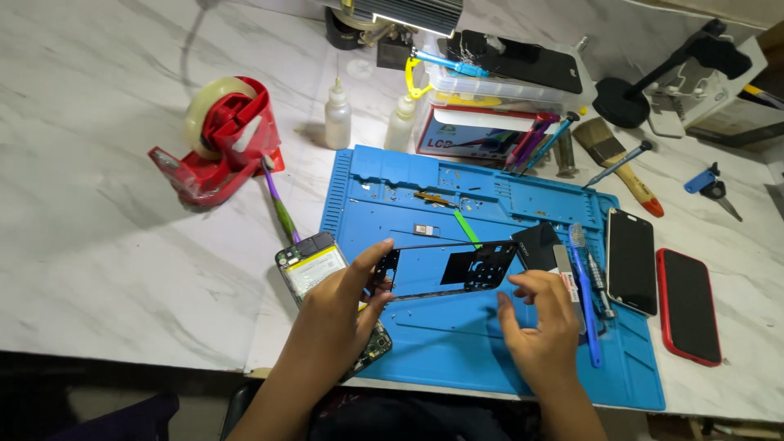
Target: Disassembling and repairing a mobile phone using specialized tools on a repair mat
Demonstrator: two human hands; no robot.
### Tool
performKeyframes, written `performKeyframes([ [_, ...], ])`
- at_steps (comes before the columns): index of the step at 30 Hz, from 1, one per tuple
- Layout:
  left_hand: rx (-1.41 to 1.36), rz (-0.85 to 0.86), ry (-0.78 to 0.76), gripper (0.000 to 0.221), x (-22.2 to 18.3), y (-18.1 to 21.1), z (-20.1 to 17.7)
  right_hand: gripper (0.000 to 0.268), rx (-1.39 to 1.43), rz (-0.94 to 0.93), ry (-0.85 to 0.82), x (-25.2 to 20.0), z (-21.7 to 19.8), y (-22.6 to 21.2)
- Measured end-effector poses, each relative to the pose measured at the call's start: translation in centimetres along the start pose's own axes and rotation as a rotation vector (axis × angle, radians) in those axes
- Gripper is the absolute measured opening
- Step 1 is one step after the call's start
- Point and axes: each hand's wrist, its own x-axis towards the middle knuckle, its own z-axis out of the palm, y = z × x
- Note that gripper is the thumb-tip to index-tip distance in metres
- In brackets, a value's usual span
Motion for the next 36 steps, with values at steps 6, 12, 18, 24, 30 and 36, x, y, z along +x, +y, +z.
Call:
performKeyframes([
  [6,-0.182,-0.12,0.015,0.07,-1.1,1.9,-1.9,0.043,0.745,0.444,0.096,-0.3,-0.5,-1.6],
  [12,-0.16,0.043,0.313,0.062,-1.7,2.9,-2.0,0.063,1.3,0.972,-0.047,-1.3,0.9,-7.3],
  [18,-0.058,0.354,0.451,0.025,-0.4,3.4,-2.4,0.063,1.361,1.125,-0.136,1.1,0.8,-11.9],
  [24,-0.06,0.303,0.441,0.015,0.1,1.7,-1.7,0.06,1.317,1.026,-0.156,-0.1,2.1,-10.3],
  [30,-0.119,0.459,0.246,0.019,-0.4,2.7,-2.0,0.052,1.346,0.85,-0.039,0.4,1.5,-7.1],
  [36,-0.089,0.895,0.022,0.009,-0.8,6.6,-1.1,0.046,1.269,0.788,-0.137,-0.5,-1.4,-3.9],
])
